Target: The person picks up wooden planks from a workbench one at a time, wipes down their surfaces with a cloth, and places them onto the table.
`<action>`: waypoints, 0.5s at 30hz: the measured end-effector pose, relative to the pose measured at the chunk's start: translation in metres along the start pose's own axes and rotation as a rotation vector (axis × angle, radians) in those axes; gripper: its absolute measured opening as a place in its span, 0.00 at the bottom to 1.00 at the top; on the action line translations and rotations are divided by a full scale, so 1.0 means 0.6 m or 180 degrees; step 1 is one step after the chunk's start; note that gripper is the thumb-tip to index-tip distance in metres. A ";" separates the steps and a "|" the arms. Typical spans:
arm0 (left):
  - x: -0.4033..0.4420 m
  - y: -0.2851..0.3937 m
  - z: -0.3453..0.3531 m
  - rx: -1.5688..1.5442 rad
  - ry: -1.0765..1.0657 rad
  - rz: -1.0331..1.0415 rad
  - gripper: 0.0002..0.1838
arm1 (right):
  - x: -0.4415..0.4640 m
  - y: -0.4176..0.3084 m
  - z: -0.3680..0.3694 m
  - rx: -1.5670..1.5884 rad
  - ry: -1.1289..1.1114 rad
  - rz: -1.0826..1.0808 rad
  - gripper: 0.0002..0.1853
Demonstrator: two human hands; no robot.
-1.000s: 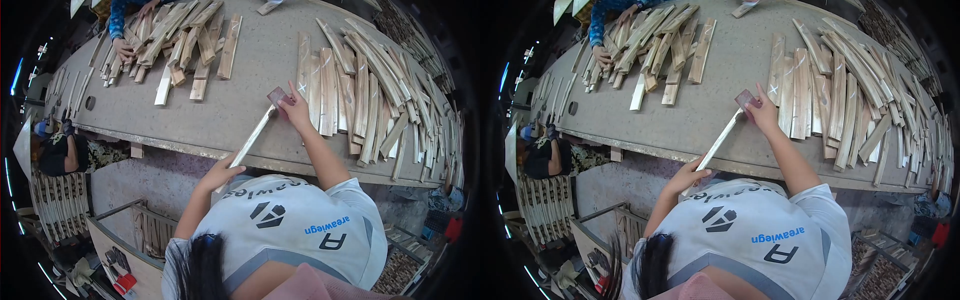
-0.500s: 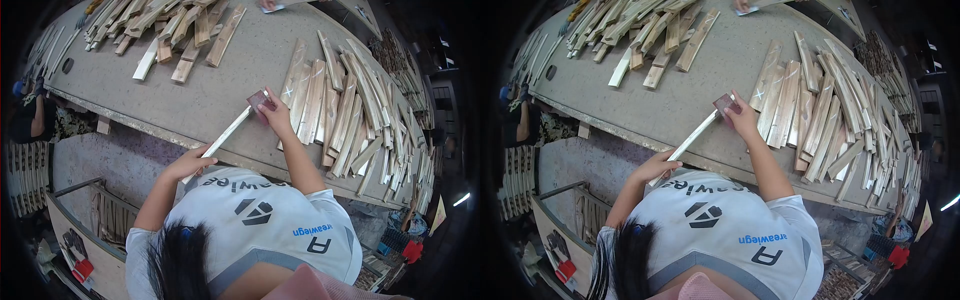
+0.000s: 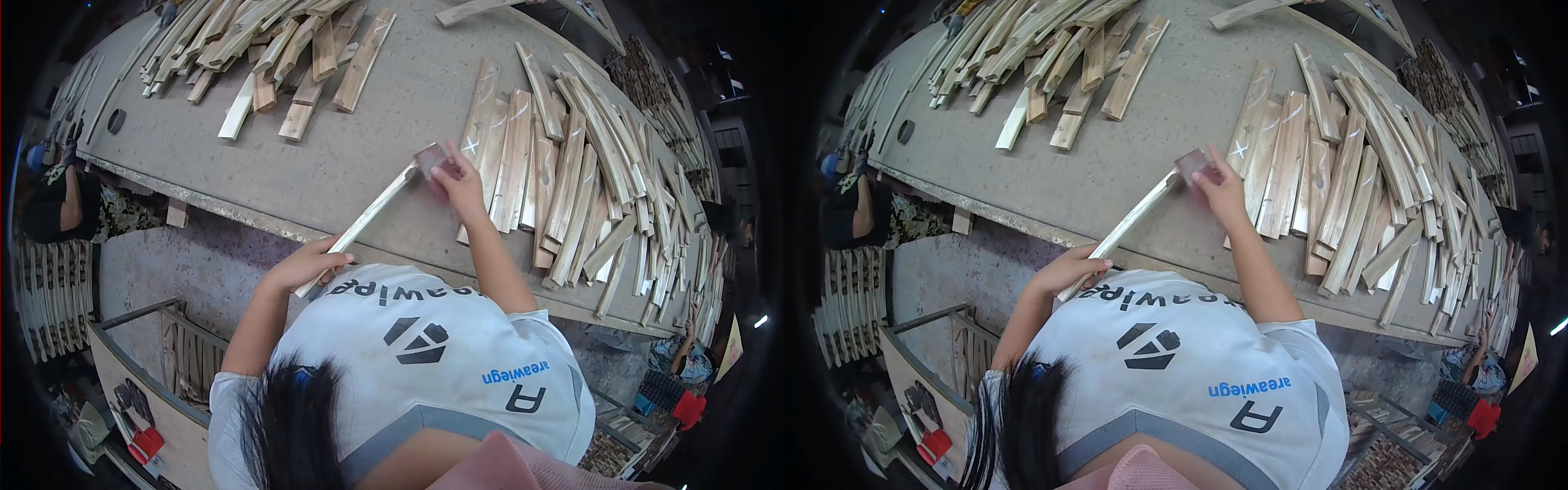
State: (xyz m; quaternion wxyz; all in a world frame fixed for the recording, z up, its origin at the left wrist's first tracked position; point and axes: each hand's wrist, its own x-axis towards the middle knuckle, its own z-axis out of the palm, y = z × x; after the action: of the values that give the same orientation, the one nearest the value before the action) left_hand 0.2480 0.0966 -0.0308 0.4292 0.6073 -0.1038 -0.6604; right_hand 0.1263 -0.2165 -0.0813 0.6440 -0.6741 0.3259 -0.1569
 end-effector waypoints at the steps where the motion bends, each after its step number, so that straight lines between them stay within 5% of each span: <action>1: 0.002 -0.002 0.002 -0.0035 -0.0024 -0.0006 0.21 | -0.008 -0.021 0.003 -0.0017 0.0358 0.0032 0.38; 6: 0.012 -0.021 0.001 -0.0375 -0.0148 -0.0010 0.14 | -0.025 -0.013 0.013 -0.0985 0.0189 -0.1111 0.35; 8: 0.013 -0.022 0.003 -0.0490 -0.0130 -0.0019 0.15 | -0.050 -0.011 0.038 -0.3306 -0.0863 -0.2243 0.37; 11: 0.011 -0.016 0.007 -0.0437 -0.0065 -0.0037 0.15 | -0.077 -0.001 0.065 -0.3126 -0.1420 -0.3096 0.38; 15: 0.008 -0.014 0.009 -0.0299 0.0015 -0.0060 0.14 | 0.015 0.001 0.021 -0.3602 -0.0446 -0.2038 0.34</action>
State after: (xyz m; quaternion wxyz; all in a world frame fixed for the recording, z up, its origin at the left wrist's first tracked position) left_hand 0.2397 0.0965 -0.0383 0.4513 0.5890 -0.0660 -0.6671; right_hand 0.1405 -0.2127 -0.0851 0.1309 -0.9813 0.0986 -0.1008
